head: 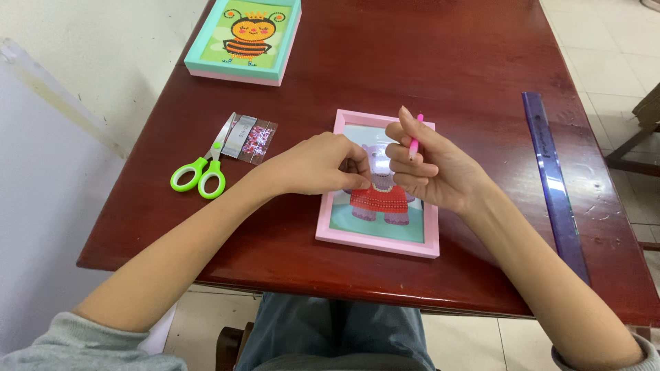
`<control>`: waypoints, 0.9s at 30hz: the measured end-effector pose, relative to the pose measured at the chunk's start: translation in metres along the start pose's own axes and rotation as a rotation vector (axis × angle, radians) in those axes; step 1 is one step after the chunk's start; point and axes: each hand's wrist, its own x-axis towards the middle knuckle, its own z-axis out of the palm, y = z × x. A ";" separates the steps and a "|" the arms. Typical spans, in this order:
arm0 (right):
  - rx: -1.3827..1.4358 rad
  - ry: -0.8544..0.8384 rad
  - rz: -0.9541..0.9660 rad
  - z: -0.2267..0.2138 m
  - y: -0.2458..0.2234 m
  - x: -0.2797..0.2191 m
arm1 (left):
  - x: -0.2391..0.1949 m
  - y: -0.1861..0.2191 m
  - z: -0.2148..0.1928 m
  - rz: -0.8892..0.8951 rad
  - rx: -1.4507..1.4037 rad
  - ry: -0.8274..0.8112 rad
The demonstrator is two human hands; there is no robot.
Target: The person measures a pink-framed diamond art picture of a hippo using a ruler, then uses a pink stylus to place small red gems onto the sticky surface. The person also cuts open a packet of gems with scissors and continues placing gems on the artwork.
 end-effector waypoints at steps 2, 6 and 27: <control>0.004 -0.011 0.007 -0.001 0.000 0.000 | 0.001 -0.001 0.000 0.004 -0.003 -0.003; 0.001 -0.012 0.002 0.001 0.001 0.001 | 0.000 -0.001 0.000 0.012 0.035 -0.002; -0.035 0.061 -0.092 0.000 -0.011 -0.004 | 0.004 -0.025 -0.026 0.023 -0.015 0.430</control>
